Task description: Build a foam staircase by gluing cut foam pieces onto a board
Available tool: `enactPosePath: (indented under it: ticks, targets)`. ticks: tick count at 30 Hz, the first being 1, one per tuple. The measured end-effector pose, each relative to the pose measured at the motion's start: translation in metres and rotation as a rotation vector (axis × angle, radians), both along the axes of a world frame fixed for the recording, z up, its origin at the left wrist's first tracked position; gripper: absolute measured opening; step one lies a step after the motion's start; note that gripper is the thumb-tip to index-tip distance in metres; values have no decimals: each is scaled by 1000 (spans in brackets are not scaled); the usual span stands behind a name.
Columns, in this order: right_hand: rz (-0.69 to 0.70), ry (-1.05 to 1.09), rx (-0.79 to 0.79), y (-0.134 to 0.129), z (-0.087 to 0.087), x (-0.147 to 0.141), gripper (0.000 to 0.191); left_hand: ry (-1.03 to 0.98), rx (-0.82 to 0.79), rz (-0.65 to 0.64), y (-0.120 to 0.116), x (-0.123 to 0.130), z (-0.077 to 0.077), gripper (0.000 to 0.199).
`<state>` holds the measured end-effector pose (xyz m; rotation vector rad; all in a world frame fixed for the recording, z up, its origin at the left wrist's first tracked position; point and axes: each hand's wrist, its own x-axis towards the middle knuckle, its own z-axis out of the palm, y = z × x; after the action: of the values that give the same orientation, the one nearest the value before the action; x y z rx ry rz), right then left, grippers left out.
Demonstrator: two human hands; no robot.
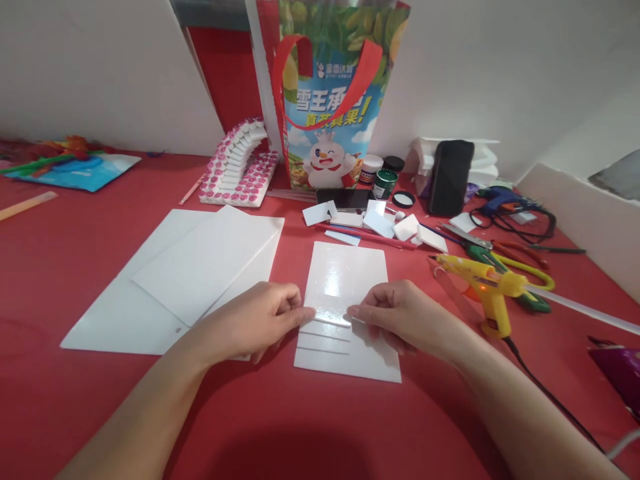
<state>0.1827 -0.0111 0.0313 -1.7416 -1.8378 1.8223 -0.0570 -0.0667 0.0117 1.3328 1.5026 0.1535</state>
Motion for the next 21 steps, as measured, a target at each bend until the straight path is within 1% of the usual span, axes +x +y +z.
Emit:
enactPosePath:
  ticks: [8,21]
  targets:
    - [11,28,-27,-2,-6,-4,37,12,6,-30,-1,0,4,41]
    - [9,40,-17,-4,-8,-7,39,5,15,-49,-2,-2,-1,41]
